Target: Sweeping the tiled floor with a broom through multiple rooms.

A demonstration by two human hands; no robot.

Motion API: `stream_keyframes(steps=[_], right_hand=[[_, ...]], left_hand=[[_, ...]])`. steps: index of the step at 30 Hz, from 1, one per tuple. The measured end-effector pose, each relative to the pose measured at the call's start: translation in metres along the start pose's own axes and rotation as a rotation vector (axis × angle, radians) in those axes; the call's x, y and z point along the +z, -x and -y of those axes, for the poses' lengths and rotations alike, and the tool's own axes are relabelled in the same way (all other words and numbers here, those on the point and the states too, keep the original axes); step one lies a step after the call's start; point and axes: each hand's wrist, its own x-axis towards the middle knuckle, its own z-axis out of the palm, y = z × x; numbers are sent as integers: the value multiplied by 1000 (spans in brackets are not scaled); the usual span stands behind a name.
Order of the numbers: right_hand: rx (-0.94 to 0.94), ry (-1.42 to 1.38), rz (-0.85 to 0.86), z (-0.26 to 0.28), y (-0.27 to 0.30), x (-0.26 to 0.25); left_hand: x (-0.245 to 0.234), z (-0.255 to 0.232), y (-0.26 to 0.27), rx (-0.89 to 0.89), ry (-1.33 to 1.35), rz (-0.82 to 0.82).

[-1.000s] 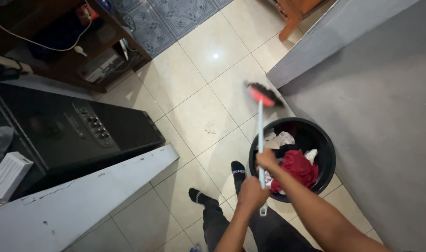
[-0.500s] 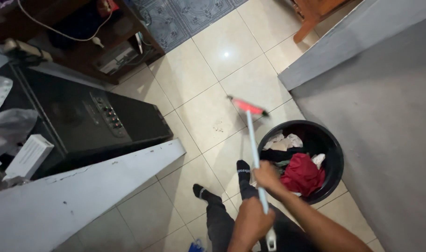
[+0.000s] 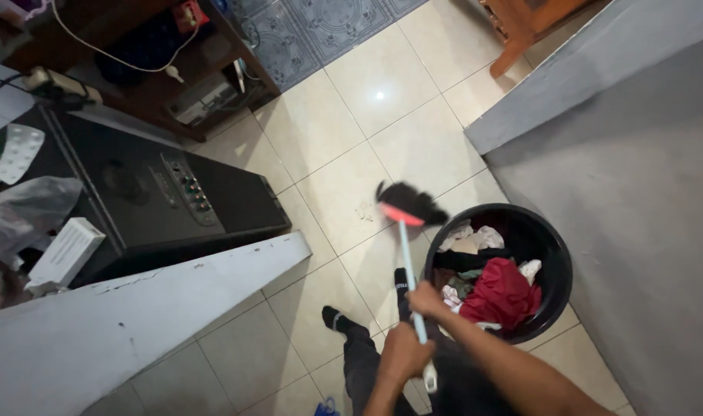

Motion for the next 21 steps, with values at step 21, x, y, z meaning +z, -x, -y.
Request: stream_keyframes(steps=[21], right_hand=[[-192,116,3,127,-47,-34]], left_hand=[[-21,21,-34,-23,339,-253]])
